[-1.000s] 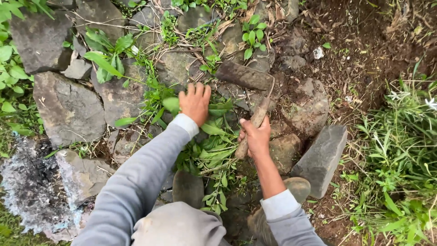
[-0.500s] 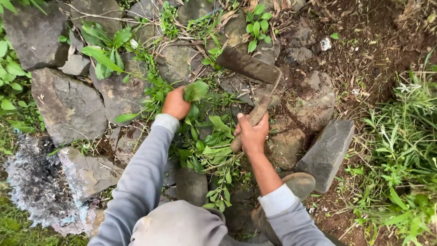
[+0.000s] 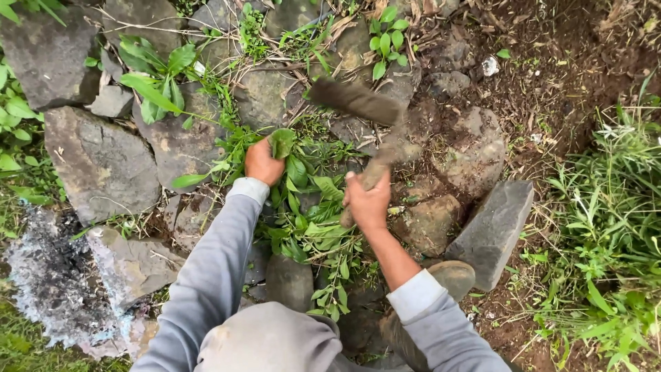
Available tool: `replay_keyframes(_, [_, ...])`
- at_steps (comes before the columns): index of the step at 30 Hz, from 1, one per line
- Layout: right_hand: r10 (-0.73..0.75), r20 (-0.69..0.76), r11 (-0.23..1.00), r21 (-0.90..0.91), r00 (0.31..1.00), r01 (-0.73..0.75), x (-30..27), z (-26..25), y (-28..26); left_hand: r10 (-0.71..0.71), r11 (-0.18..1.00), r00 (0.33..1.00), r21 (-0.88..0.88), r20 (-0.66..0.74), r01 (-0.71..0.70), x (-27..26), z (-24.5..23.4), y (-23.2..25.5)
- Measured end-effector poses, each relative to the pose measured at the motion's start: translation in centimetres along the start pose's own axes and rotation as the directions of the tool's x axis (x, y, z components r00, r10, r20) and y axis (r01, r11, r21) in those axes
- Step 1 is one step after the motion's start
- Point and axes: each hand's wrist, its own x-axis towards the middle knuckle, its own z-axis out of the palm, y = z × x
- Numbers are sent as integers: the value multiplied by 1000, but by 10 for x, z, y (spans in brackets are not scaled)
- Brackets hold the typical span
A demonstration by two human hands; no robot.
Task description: The person uses a hoe to loosen soil and remove weeds from a rocky, vegetated area. They repeatedly strike the ground, pull up weeds by hand, and clear debris from between stones.
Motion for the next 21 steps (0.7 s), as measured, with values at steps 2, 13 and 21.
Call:
replay_keyframes(2, [66,57,991,-118,996,-59,1,-5,3,-1,1000,1000,11,-1,1,1,2,-3])
replay_keyframes(13, [160,112,973,-187,981,-137,1,-10,-4,91,996,993,11,-72,-90,1,8,-13])
replay_keyframes(21, [140,-22,986,89,990,-138,-4,-3,-15,82,896,942,-390,-325,-213,-39,16,-36])
